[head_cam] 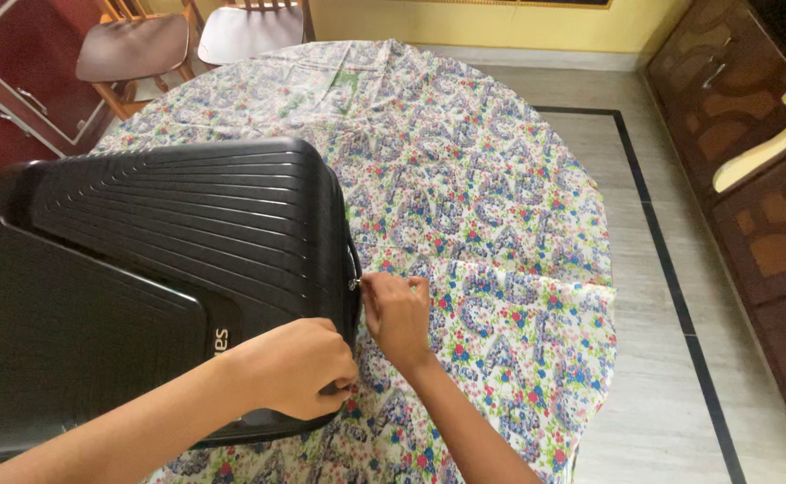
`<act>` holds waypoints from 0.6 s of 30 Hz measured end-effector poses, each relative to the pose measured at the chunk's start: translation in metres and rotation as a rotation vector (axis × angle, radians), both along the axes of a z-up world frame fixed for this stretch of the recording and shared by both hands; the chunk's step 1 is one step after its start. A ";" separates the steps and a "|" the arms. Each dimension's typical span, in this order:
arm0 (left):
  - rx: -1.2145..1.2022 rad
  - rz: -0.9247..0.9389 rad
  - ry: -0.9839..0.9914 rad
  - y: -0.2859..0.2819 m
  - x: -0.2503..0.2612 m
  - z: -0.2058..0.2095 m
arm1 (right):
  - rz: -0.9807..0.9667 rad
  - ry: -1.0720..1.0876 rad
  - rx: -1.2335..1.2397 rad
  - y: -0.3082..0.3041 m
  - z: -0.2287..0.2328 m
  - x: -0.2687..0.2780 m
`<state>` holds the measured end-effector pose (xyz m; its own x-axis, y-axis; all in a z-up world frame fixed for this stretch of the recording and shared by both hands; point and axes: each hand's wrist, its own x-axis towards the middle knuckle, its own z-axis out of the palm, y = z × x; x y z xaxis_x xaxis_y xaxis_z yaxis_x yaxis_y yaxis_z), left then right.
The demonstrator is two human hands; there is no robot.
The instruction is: The person packs folded clothes into a suitcase, closes and secures it, then opens it again to remove a shirt and trousers, placing them into a wooden wardrobe.
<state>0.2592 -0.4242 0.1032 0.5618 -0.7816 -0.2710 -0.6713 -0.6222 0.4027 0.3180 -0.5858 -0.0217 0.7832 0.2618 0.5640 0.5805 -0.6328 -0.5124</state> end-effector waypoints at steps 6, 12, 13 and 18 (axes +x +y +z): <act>0.087 0.273 -0.604 0.029 0.086 -0.013 | -0.004 -0.046 -0.014 0.015 0.003 0.059; 0.117 0.795 -0.600 0.072 0.199 -0.013 | -0.081 -0.048 0.017 0.028 0.002 0.094; 0.098 0.883 -0.527 0.076 0.208 -0.013 | -0.080 -0.049 0.033 0.030 0.001 0.099; -0.023 0.944 -0.547 0.081 0.211 -0.019 | -0.111 0.139 0.020 0.038 0.001 0.134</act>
<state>0.4704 -0.3434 0.0837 0.9780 0.0263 0.2070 -0.0189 -0.9768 0.2133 0.4520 -0.5476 -0.0211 0.8775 0.1590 0.4524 0.4300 -0.6783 -0.5958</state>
